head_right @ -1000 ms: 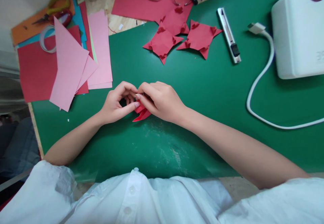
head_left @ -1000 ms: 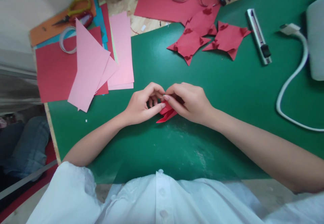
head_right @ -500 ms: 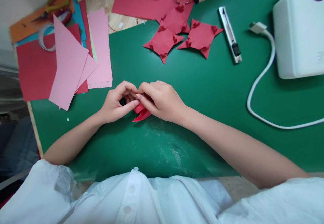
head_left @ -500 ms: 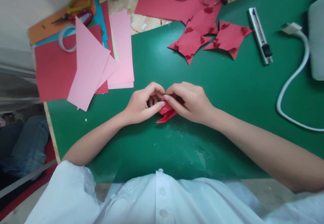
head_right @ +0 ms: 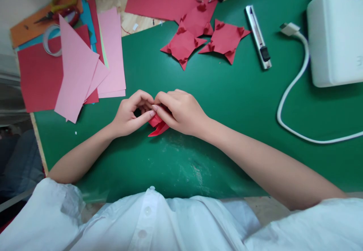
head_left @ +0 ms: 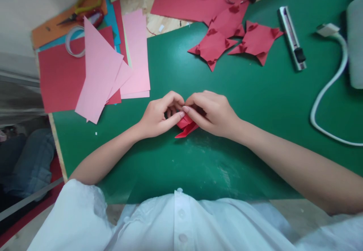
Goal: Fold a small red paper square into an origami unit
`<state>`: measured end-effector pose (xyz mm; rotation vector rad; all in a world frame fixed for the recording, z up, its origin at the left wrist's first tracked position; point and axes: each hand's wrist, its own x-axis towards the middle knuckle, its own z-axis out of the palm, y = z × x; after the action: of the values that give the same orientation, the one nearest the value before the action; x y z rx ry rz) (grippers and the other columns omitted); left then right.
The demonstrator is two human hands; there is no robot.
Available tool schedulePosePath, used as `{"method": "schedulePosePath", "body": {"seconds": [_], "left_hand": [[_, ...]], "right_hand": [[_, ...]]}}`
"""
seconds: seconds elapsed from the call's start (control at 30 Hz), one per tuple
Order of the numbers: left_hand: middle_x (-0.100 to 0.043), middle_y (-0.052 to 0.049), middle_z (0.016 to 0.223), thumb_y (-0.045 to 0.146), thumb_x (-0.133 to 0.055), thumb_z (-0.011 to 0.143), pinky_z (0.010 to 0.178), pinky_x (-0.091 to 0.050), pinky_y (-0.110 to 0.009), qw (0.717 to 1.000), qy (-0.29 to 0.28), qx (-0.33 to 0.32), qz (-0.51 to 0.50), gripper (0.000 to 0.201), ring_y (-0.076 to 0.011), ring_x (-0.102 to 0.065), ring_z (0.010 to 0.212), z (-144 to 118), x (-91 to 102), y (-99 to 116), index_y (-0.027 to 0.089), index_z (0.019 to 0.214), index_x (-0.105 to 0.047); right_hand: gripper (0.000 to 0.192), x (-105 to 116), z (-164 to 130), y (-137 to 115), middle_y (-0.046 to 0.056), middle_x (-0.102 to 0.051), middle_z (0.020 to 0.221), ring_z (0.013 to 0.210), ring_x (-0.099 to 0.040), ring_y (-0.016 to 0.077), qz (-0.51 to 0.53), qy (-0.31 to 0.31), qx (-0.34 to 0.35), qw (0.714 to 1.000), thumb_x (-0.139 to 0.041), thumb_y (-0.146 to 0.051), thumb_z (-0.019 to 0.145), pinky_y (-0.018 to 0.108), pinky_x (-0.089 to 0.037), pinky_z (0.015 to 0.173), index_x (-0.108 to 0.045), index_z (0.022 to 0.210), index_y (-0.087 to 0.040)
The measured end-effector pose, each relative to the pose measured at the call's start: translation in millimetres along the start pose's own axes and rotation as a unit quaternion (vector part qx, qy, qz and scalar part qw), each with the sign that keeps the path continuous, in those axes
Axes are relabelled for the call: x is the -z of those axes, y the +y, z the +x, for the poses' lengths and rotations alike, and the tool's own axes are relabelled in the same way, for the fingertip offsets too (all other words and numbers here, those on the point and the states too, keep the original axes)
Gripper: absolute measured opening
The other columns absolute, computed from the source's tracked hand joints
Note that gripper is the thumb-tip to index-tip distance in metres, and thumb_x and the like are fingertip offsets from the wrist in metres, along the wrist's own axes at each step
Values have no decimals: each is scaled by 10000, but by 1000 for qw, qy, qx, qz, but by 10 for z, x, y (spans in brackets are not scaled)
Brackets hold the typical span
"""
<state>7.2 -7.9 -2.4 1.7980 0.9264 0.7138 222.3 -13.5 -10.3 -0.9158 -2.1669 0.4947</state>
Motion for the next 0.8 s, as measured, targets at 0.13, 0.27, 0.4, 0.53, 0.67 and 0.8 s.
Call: {"method": "schedulePosePath", "body": {"seconds": [0.13, 0.27, 0.4, 0.53, 0.67, 0.8], "left_hand": [[-732, 29, 807, 290, -699, 964, 577, -486, -135, 1000, -3, -8, -1, 152, -57, -668, 642, -3, 6, -3, 195, 1027, -599], [-723, 37, 782, 279, -701, 965, 566, -485, -125, 1000, 2, -18, 7, 141, -48, -652, 614, -2, 2, 2, 192, 1017, -601], [-724, 43, 776, 245, -704, 957, 562, -486, -106, 999, 9, -38, 11, 124, -39, -652, 610, -1, -4, -4, 190, 1005, -605], [-718, 52, 771, 220, -710, 952, 565, -481, -101, 999, 9, -49, 15, 122, -32, -644, 603, -2, 0, -9, 190, 1002, -602], [-728, 50, 790, 223, -699, 961, 575, -480, -125, 999, -1, -43, 17, 118, -42, -661, 624, -5, 10, -6, 197, 1014, -597], [-719, 58, 785, 194, -676, 964, 576, -475, -130, 999, 1, -49, 23, 95, -41, -656, 620, -4, 7, -3, 199, 1009, -593]], "right_hand": [[162, 3, -8, 4, -23, -659, 727, 622, -530, 118, -2, -6, -2, 1000, -543, -249, 1077, 261, -406, 660, -567, 922, -206], [161, 6, -10, 9, -20, -657, 727, 623, -528, 120, 2, -10, -3, 1000, -545, -245, 1074, 264, -406, 669, -570, 921, -203], [158, 4, -12, 11, -19, -662, 734, 617, -524, 119, 4, -17, -5, 1000, -544, -246, 1074, 269, -407, 674, -571, 925, -200], [169, 4, -15, 10, -15, -662, 733, 622, -523, 124, 4, -22, -8, 1000, -536, -256, 1077, 272, -402, 674, -566, 920, -204], [187, 9, -19, 17, -4, -672, 746, 629, -528, 133, 5, -37, -20, 999, -508, -282, 1085, 285, -398, 684, -563, 921, -210], [209, 7, -24, 24, 6, -674, 755, 642, -531, 140, 9, -60, -43, 997, -485, -313, 1087, 298, -400, 704, -563, 922, -212]]}}
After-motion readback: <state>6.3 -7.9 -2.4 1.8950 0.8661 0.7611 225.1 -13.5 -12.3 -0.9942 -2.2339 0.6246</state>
